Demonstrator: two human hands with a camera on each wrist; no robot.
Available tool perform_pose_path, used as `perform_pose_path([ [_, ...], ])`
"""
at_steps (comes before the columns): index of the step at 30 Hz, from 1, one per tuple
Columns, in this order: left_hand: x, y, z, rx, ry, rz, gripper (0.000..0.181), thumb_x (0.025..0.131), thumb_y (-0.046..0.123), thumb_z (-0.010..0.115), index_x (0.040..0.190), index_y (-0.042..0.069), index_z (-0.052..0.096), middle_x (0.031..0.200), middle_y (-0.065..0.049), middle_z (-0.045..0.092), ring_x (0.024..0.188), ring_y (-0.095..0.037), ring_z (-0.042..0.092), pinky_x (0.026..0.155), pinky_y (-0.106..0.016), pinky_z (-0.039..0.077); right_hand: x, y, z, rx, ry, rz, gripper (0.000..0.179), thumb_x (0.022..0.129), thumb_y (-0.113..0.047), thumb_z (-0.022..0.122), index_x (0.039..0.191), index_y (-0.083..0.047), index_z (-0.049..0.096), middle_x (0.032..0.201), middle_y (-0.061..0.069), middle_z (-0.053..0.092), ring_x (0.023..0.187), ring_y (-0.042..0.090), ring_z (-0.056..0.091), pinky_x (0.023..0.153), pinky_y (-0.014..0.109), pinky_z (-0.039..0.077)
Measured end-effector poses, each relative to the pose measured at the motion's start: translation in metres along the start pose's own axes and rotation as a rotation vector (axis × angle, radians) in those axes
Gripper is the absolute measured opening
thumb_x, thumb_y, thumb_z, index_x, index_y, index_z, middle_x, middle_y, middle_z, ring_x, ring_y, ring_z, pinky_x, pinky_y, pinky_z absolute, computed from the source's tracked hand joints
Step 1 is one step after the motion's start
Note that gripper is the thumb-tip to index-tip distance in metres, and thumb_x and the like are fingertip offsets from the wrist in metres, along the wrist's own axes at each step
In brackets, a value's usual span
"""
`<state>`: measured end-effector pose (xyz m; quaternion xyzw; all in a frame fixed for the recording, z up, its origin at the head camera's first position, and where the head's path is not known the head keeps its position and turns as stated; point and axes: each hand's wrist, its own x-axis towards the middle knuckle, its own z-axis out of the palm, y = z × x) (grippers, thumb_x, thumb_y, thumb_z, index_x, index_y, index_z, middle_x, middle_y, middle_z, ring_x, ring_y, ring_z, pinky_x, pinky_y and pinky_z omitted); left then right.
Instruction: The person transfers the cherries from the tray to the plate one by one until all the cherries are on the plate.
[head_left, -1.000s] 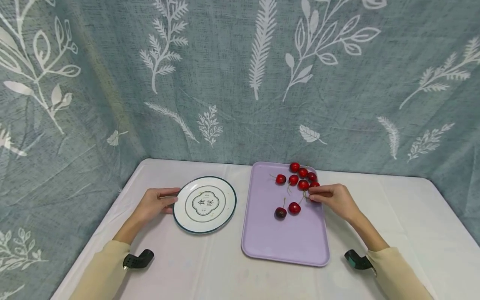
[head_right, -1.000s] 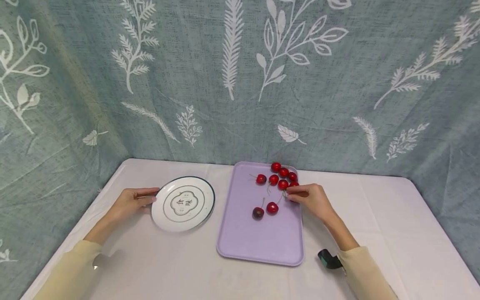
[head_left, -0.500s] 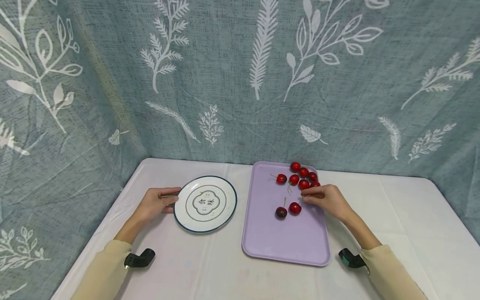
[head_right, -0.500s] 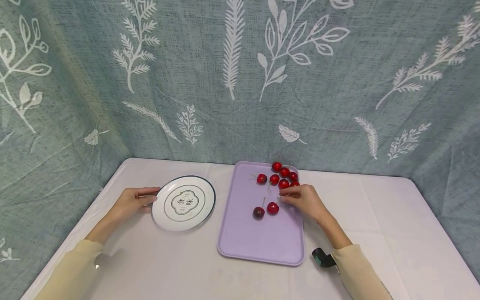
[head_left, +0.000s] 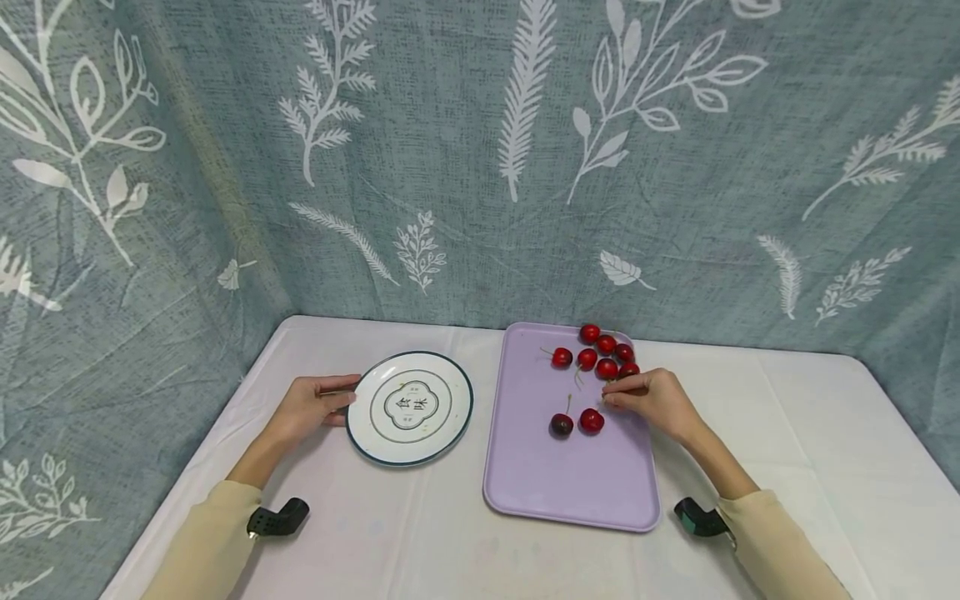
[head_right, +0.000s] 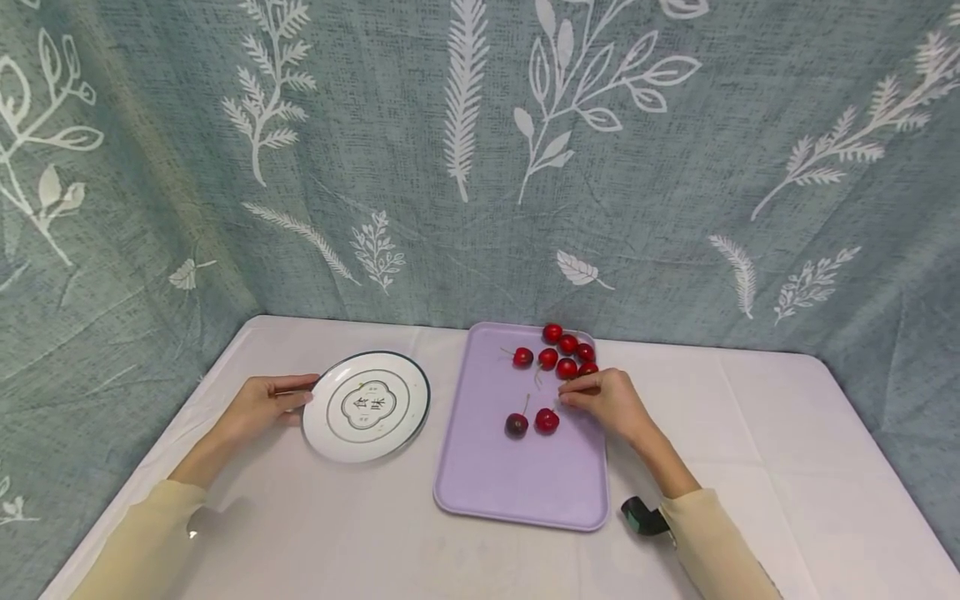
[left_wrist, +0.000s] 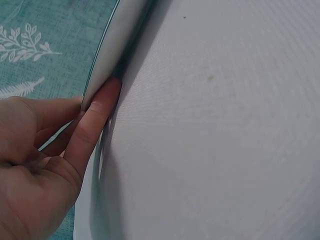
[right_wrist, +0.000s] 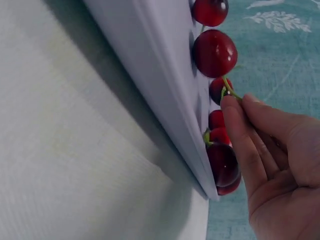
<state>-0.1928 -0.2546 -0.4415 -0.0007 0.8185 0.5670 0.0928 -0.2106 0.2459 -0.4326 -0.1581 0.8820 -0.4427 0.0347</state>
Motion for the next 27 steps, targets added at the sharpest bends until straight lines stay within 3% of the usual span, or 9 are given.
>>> perform_pose_path([
  [9, 0.001, 0.0, 0.0, 0.001, 0.007, -0.016, 0.042, 0.097, -0.001, 0.054, 0.136, -0.015, 0.046, 0.135, -0.038, 0.047, 0.078, -0.005, 0.067, 0.072, -0.026, 0.061, -0.001, -0.006, -0.005, 0.178, 0.037, 0.105, 0.022, 0.088, -0.005, 0.072, 0.103, 0.011, 0.072, 0.093, 0.019, 0.074, 0.079, 0.015, 0.073, 0.073, 0.024, 0.06],
  [19, 0.0, 0.0, -0.001, 0.0, 0.015, -0.014, 0.041, 0.098, -0.001, 0.054, 0.136, -0.015, 0.047, 0.136, -0.037, 0.046, 0.078, -0.003, 0.067, 0.072, -0.025, 0.061, 0.005, -0.016, -0.002, 0.205, 0.091, 0.14, 0.027, 0.088, -0.009, 0.073, 0.104, 0.012, 0.071, 0.093, 0.02, 0.073, 0.078, 0.017, 0.073, 0.073, 0.032, 0.061],
  [27, 0.002, -0.001, -0.001, -0.013, 0.001, -0.007, 0.042, 0.098, -0.001, 0.053, 0.137, -0.015, 0.046, 0.138, -0.037, 0.044, 0.08, -0.004, 0.067, 0.073, -0.026, 0.061, 0.013, -0.029, 0.01, 0.212, 0.1, 0.12, 0.025, 0.086, -0.011, 0.076, 0.101, 0.008, 0.074, 0.089, 0.014, 0.075, 0.074, 0.009, 0.071, 0.071, 0.03, 0.062],
])
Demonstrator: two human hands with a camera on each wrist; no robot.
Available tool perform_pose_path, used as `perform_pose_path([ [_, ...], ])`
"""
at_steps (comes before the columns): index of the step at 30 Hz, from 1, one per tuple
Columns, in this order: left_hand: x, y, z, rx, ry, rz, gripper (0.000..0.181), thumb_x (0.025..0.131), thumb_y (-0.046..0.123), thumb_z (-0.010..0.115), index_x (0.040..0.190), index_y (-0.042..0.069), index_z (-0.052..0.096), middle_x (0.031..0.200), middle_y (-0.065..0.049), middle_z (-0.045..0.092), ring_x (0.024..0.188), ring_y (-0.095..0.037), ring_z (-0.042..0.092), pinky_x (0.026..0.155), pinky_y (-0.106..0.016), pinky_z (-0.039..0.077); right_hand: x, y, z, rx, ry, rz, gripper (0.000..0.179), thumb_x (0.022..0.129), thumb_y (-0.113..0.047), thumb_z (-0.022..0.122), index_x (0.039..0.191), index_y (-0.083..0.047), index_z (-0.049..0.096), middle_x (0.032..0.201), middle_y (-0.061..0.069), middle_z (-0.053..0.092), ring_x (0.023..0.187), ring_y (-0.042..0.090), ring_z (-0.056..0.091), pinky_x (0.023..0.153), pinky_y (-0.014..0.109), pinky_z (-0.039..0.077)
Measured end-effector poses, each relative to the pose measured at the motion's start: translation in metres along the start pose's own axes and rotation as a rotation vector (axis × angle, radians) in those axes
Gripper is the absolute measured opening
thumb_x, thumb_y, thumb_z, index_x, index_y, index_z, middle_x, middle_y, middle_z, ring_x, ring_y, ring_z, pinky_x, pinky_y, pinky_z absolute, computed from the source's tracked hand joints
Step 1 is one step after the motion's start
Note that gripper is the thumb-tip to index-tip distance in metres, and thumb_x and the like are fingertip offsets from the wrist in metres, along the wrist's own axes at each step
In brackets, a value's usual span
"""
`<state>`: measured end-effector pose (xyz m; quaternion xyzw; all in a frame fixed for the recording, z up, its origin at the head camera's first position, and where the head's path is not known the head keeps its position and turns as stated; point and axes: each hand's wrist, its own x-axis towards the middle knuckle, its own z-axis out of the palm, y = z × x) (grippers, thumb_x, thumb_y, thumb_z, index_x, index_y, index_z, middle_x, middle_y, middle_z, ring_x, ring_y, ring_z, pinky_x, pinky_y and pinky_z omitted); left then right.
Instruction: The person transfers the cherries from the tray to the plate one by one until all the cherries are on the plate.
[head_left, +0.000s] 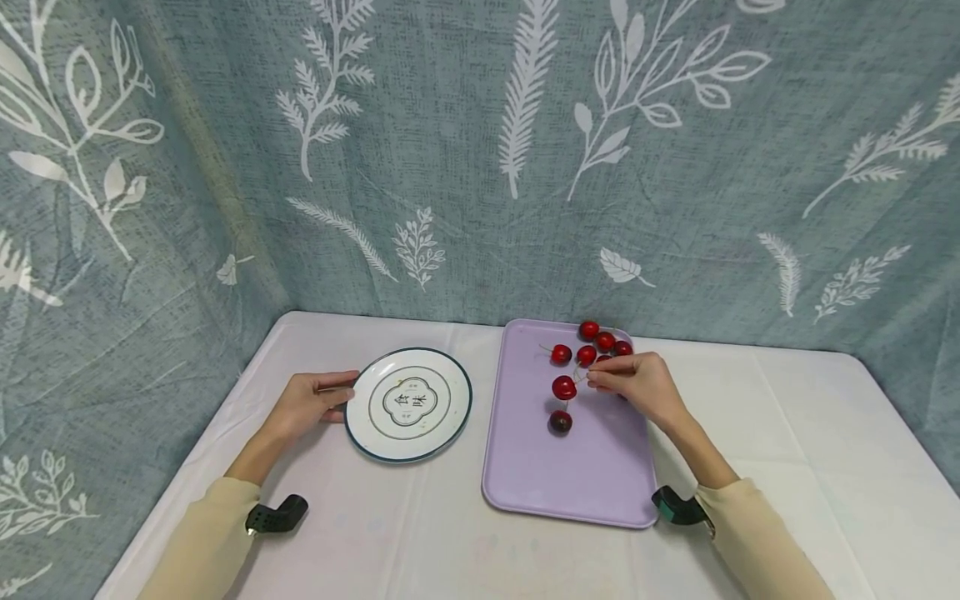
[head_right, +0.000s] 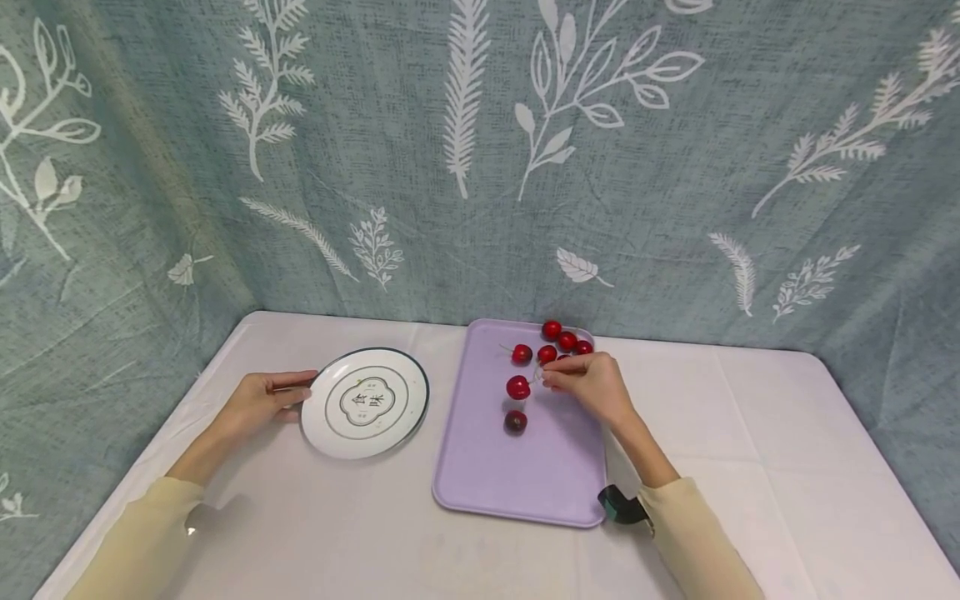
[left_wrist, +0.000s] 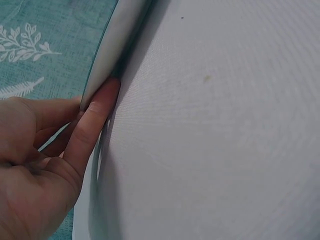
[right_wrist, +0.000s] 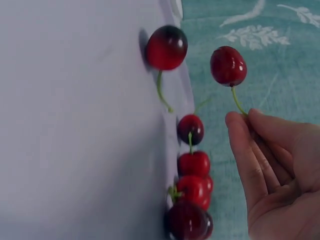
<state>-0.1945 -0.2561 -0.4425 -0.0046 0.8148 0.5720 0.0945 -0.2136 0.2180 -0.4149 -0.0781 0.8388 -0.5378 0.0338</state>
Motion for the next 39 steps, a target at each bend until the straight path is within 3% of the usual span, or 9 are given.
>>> perform_pose_path([
  [9, 0.0, 0.004, 0.0, 0.017, -0.017, 0.006, 0.042, 0.098, -0.002, 0.053, 0.136, -0.017, 0.045, 0.135, -0.038, 0.046, 0.08, -0.005, 0.067, 0.072, -0.026, 0.061, 0.004, -0.006, 0.03, 0.143, -0.043, -0.036, 0.024, 0.086, -0.001, 0.074, 0.103, 0.016, 0.07, 0.093, 0.022, 0.072, 0.078, 0.02, 0.073, 0.073, 0.029, 0.061],
  [16, -0.002, 0.003, -0.003, 0.046, 0.011, 0.001, 0.041, 0.098, 0.0, 0.053, 0.137, -0.014, 0.047, 0.138, -0.036, 0.045, 0.081, -0.002, 0.065, 0.072, -0.024, 0.06, 0.009, -0.016, 0.054, 0.276, -0.112, 0.034, 0.03, 0.088, -0.003, 0.071, 0.109, 0.017, 0.066, 0.092, 0.017, 0.073, 0.08, 0.015, 0.072, 0.08, 0.04, 0.06],
  [25, -0.002, 0.004, 0.002, 0.044, 0.008, -0.001, 0.042, 0.098, -0.001, 0.054, 0.136, -0.015, 0.046, 0.136, -0.038, 0.046, 0.077, -0.003, 0.065, 0.069, -0.024, 0.061, 0.012, -0.025, 0.099, 0.222, -0.116, 0.012, 0.02, 0.088, -0.002, 0.072, 0.101, 0.013, 0.071, 0.087, 0.02, 0.073, 0.077, 0.018, 0.072, 0.072, 0.029, 0.062],
  [39, -0.003, 0.004, 0.006, 0.042, 0.028, 0.003, 0.042, 0.097, 0.0, 0.054, 0.137, -0.013, 0.047, 0.14, -0.035, 0.044, 0.083, -0.002, 0.064, 0.072, -0.024, 0.061, 0.019, -0.035, 0.13, 0.366, -0.068, 0.082, 0.018, 0.087, 0.004, 0.07, 0.101, 0.014, 0.07, 0.094, 0.023, 0.072, 0.081, 0.025, 0.073, 0.076, 0.034, 0.061],
])
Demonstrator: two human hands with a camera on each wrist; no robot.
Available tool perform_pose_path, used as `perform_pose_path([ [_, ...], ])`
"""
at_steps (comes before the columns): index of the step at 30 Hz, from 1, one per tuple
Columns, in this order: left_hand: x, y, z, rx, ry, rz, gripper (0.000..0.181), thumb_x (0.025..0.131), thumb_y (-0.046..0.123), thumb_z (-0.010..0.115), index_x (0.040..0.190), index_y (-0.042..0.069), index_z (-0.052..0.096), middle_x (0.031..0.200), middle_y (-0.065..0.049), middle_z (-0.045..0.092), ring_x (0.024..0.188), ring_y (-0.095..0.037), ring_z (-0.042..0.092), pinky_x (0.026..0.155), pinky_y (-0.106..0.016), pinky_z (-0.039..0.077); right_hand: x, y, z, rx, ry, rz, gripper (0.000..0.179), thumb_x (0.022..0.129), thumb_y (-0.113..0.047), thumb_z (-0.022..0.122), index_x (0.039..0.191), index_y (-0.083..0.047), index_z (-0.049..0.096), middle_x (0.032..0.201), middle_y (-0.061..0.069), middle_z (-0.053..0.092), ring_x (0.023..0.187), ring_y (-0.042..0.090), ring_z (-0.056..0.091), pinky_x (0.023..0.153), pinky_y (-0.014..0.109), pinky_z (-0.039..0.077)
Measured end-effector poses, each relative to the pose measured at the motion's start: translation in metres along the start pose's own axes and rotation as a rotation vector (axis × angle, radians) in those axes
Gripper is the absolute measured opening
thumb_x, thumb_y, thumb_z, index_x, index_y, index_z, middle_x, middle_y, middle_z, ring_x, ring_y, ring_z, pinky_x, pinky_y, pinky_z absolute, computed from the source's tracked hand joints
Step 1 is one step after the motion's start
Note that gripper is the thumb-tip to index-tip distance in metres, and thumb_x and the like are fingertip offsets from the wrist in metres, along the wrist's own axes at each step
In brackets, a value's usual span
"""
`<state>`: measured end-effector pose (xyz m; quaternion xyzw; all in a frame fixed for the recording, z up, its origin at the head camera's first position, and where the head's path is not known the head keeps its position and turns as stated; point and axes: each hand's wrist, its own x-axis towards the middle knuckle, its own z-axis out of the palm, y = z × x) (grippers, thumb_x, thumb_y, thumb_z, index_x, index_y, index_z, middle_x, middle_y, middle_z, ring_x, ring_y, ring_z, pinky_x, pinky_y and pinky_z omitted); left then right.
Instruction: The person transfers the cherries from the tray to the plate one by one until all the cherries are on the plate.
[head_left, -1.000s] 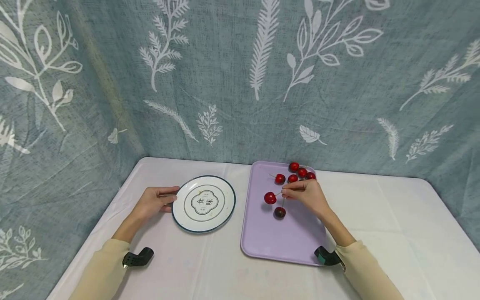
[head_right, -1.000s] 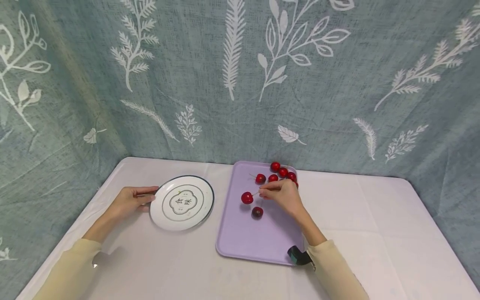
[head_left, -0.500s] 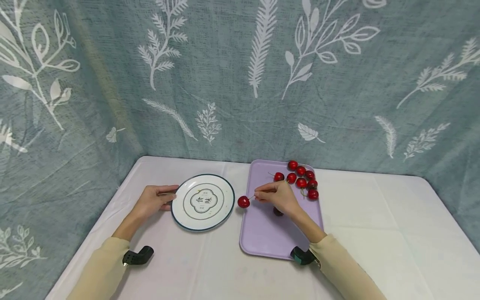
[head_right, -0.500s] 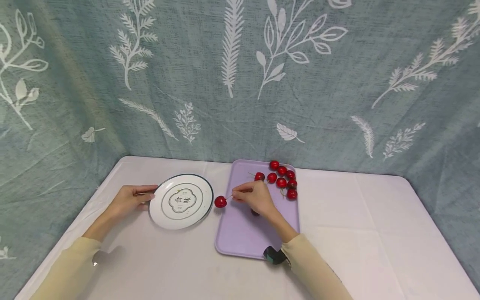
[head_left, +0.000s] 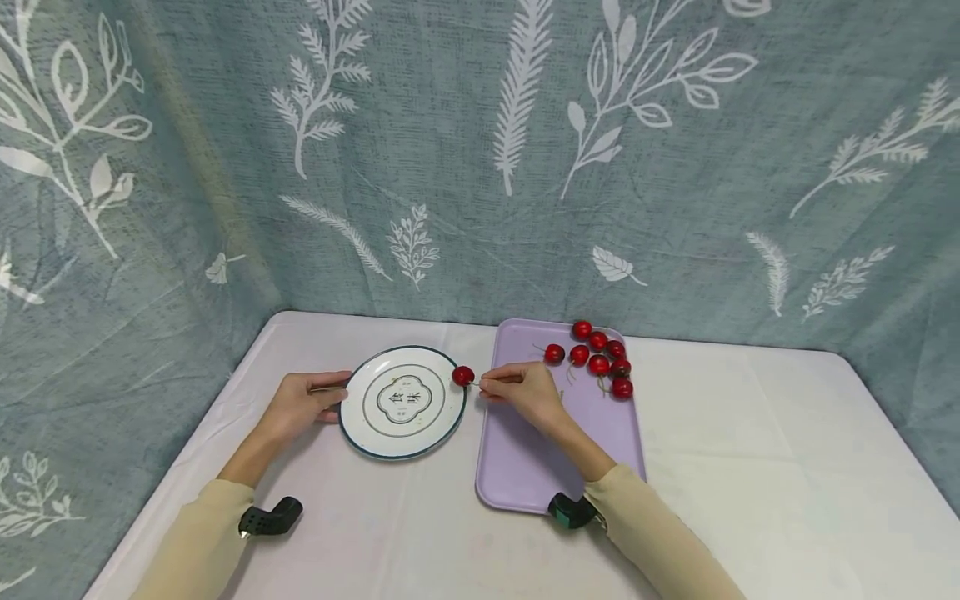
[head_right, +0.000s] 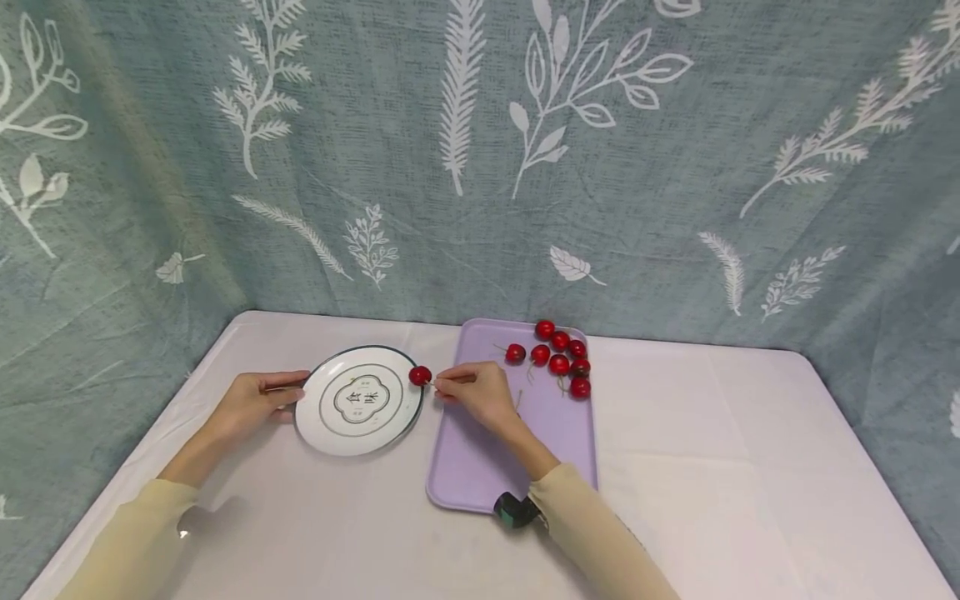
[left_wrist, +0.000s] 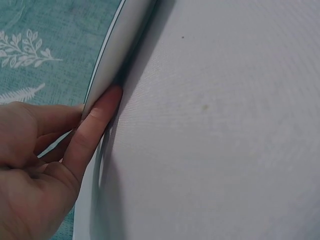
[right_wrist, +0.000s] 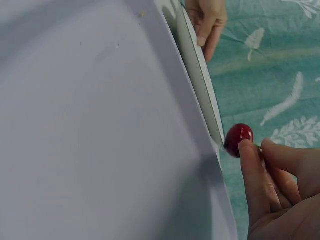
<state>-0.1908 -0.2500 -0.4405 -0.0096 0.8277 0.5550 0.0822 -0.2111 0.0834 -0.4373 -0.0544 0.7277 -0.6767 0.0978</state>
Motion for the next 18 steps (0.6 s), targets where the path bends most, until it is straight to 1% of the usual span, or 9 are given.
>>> perform_pose_path([
  [4, -0.001, 0.001, -0.001, -0.009, 0.001, 0.001, 0.042, 0.098, 0.0, 0.054, 0.137, -0.014, 0.047, 0.139, -0.036, 0.044, 0.08, -0.003, 0.066, 0.071, -0.025, 0.061, 0.002, 0.0, 0.009, 0.002, -0.005, -0.01, 0.016, 0.086, 0.004, 0.07, 0.1, 0.014, 0.071, 0.091, 0.023, 0.073, 0.079, 0.024, 0.073, 0.075, 0.032, 0.062],
  [7, 0.001, 0.002, -0.001, -0.002, 0.004, 0.006, 0.042, 0.098, 0.001, 0.054, 0.136, -0.014, 0.047, 0.139, -0.036, 0.045, 0.079, -0.003, 0.066, 0.071, -0.025, 0.061, 0.005, 0.0, 0.013, -0.023, -0.004, -0.021, 0.014, 0.086, 0.003, 0.071, 0.098, 0.012, 0.072, 0.089, 0.021, 0.073, 0.077, 0.021, 0.073, 0.073, 0.031, 0.062],
  [14, -0.002, 0.0, -0.001, 0.002, 0.009, -0.022, 0.041, 0.097, -0.001, 0.054, 0.136, -0.014, 0.047, 0.14, -0.036, 0.043, 0.081, -0.003, 0.065, 0.071, -0.025, 0.061, 0.009, 0.002, 0.02, -0.202, -0.058, -0.085, 0.013, 0.088, -0.002, 0.071, 0.096, 0.007, 0.075, 0.084, 0.016, 0.074, 0.074, 0.015, 0.071, 0.07, 0.025, 0.061],
  [18, -0.001, 0.0, 0.0, 0.004, 0.012, -0.019, 0.042, 0.097, 0.0, 0.054, 0.136, -0.013, 0.048, 0.14, -0.035, 0.043, 0.082, -0.004, 0.065, 0.071, -0.026, 0.061, 0.009, -0.006, 0.015, -0.252, -0.046, -0.114, 0.013, 0.088, -0.002, 0.071, 0.097, 0.007, 0.075, 0.087, 0.015, 0.074, 0.077, 0.018, 0.072, 0.07, 0.026, 0.061],
])
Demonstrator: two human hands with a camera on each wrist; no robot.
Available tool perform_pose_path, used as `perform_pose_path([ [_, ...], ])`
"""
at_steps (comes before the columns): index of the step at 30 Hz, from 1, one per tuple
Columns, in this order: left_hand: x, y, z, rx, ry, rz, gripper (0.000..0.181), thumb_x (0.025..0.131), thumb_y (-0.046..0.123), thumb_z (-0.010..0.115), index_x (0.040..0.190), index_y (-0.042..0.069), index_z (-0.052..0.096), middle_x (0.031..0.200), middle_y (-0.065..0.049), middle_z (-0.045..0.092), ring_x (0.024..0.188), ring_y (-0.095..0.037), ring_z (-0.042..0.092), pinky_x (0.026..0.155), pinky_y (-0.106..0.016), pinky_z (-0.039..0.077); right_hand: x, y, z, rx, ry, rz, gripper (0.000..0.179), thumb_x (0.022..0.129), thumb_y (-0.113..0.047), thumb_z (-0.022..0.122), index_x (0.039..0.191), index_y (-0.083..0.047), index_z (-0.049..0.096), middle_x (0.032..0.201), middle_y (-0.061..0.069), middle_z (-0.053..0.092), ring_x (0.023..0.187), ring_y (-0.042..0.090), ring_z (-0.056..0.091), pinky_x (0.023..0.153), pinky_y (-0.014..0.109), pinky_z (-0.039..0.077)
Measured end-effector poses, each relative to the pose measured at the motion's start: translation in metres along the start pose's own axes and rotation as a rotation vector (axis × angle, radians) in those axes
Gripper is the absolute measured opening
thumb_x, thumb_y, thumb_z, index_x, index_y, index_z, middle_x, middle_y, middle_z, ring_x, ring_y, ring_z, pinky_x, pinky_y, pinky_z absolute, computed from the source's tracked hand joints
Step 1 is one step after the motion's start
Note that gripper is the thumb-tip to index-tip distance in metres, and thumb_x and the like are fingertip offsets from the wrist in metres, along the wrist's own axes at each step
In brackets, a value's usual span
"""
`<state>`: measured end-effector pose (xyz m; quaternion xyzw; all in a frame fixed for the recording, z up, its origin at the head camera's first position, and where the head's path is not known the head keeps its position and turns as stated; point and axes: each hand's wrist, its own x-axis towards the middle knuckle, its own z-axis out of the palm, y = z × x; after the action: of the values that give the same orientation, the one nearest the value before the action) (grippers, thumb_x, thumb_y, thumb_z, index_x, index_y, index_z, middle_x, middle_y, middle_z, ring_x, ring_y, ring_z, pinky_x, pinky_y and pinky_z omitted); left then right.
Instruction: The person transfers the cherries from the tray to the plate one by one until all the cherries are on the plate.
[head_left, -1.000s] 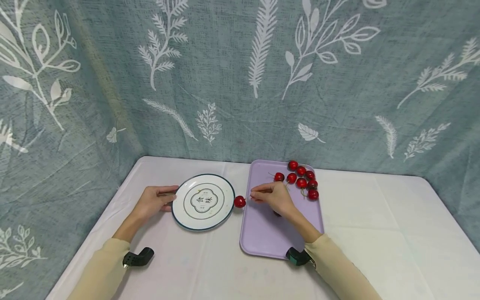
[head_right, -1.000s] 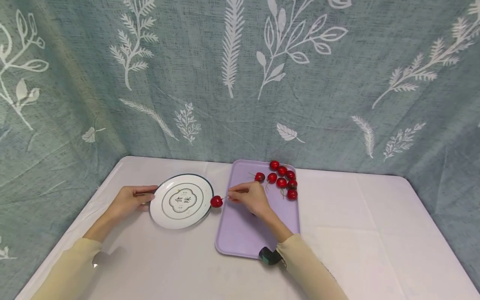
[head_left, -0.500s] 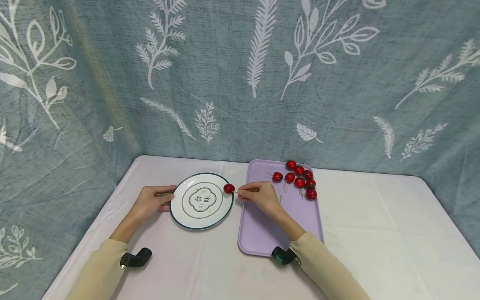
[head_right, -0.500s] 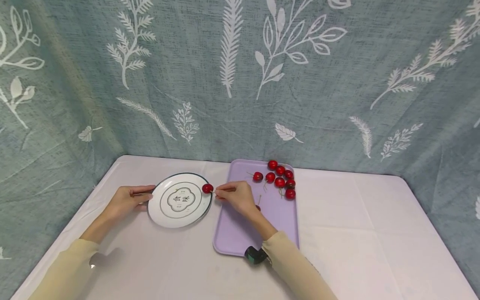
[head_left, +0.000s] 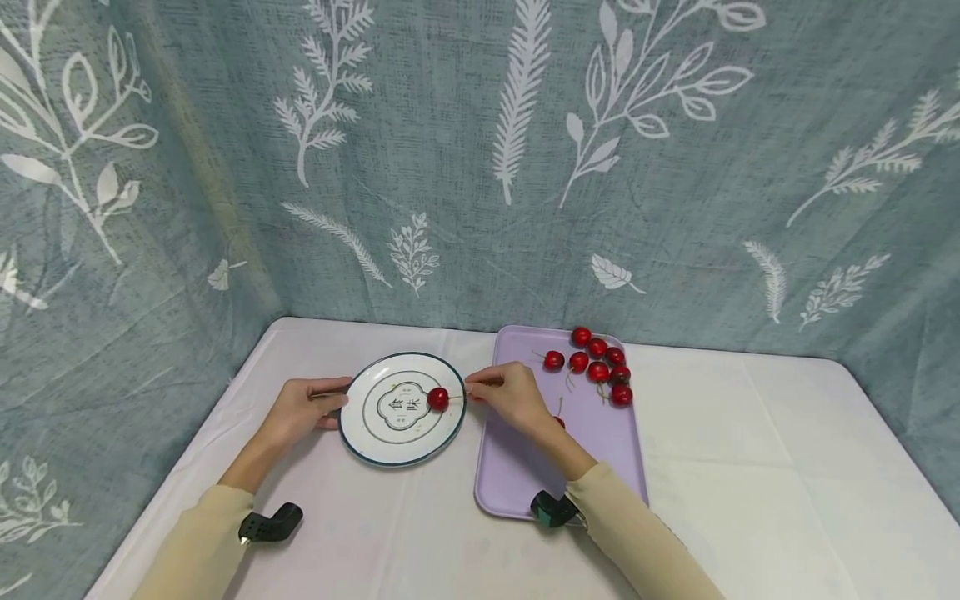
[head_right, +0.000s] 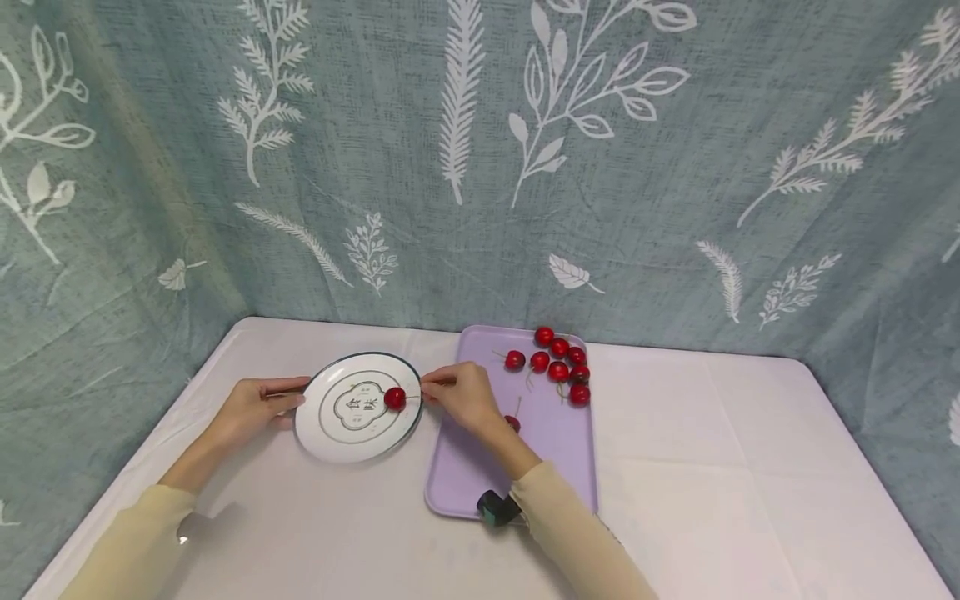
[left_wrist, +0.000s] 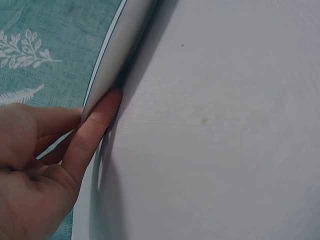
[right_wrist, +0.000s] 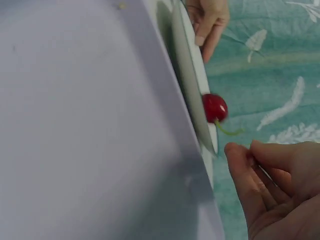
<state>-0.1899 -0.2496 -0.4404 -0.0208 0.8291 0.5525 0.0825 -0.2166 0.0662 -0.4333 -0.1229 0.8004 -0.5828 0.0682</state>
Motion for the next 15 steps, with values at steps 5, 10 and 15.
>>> perform_pose_path([
  [5, 0.0, 0.0, 0.0, -0.005, -0.005, 0.007, 0.042, 0.098, 0.0, 0.054, 0.137, -0.014, 0.047, 0.14, -0.036, 0.043, 0.084, -0.006, 0.066, 0.071, -0.026, 0.061, -0.001, -0.001, -0.02, -0.129, 0.01, -0.066, 0.015, 0.089, -0.004, 0.071, 0.1, 0.004, 0.076, 0.093, 0.013, 0.075, 0.082, 0.02, 0.071, 0.072, 0.026, 0.06],
  [10, 0.0, -0.001, -0.001, -0.013, 0.002, 0.007, 0.042, 0.097, 0.0, 0.054, 0.137, -0.013, 0.047, 0.14, -0.036, 0.043, 0.084, -0.005, 0.065, 0.071, -0.025, 0.061, -0.002, 0.006, -0.047, -0.261, -0.001, -0.126, 0.015, 0.089, -0.007, 0.071, 0.102, 0.0, 0.077, 0.096, 0.01, 0.075, 0.089, 0.02, 0.071, 0.076, 0.03, 0.059],
  [15, 0.001, -0.003, -0.001, -0.037, -0.005, 0.005, 0.043, 0.097, -0.001, 0.054, 0.137, -0.014, 0.046, 0.14, -0.037, 0.043, 0.08, -0.003, 0.065, 0.07, -0.025, 0.061, -0.008, 0.012, -0.07, -0.294, -0.068, -0.16, 0.018, 0.09, -0.006, 0.07, 0.105, 0.003, 0.074, 0.1, 0.012, 0.074, 0.094, 0.025, 0.07, 0.083, 0.034, 0.059],
])
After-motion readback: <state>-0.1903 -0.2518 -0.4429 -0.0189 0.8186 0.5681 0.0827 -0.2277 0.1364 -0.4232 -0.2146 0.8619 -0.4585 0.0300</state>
